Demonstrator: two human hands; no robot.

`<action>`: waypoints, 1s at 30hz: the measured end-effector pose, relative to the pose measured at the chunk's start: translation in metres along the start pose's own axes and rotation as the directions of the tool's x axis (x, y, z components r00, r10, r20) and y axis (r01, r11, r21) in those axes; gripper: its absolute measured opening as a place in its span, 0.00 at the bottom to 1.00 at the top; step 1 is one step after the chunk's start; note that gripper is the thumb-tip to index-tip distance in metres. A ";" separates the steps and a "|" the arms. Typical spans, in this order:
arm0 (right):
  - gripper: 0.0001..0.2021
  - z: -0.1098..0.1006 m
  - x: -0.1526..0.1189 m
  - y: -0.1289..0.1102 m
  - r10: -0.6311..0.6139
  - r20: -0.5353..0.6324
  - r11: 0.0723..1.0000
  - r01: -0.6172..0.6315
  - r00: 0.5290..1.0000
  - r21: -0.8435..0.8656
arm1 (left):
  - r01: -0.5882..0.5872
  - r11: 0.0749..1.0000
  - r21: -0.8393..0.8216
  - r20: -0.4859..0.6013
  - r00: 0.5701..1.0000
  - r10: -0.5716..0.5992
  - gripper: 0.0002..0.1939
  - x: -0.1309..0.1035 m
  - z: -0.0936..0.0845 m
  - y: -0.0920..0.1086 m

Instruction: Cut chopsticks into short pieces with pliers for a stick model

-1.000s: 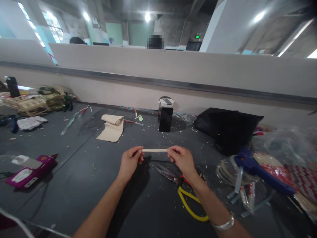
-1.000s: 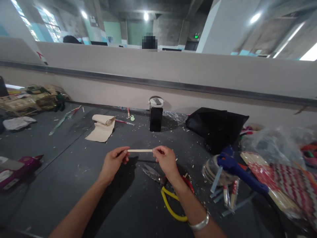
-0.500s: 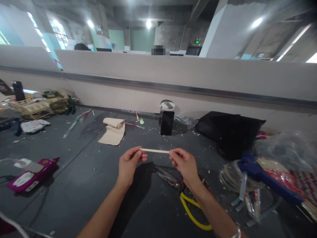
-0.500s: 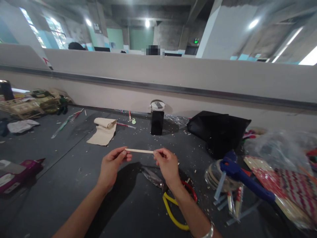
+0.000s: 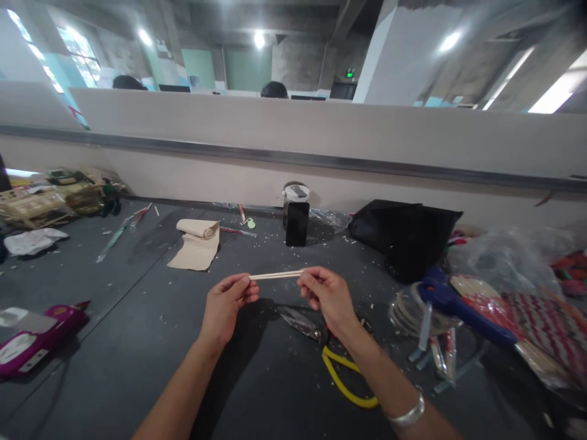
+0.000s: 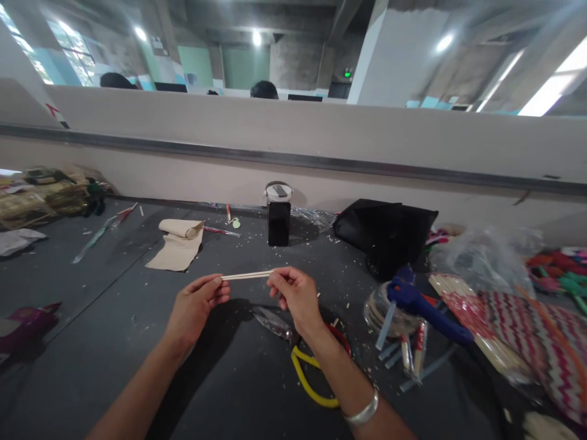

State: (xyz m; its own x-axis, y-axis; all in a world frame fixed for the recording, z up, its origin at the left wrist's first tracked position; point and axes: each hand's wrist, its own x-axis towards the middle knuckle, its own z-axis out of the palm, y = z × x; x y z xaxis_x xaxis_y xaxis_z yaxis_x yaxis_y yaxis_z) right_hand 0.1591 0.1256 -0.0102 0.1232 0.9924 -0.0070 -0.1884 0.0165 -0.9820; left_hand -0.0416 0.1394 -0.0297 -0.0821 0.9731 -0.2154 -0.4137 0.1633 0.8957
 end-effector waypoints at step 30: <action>0.06 0.038 0.014 -0.017 -0.119 0.427 0.717 0.375 0.897 -0.588 | -0.026 0.994 0.103 0.216 0.976 0.003 0.10 -0.011 0.009 0.005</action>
State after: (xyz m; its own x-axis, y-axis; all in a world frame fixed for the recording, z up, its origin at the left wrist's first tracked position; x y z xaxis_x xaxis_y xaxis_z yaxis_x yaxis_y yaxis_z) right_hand 0.1268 0.1440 0.0134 -0.2829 0.9399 0.1911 0.4841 0.3119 -0.8176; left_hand -0.0345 0.1305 -0.0194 0.1143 0.9857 -0.1238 -0.3157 0.1542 0.9362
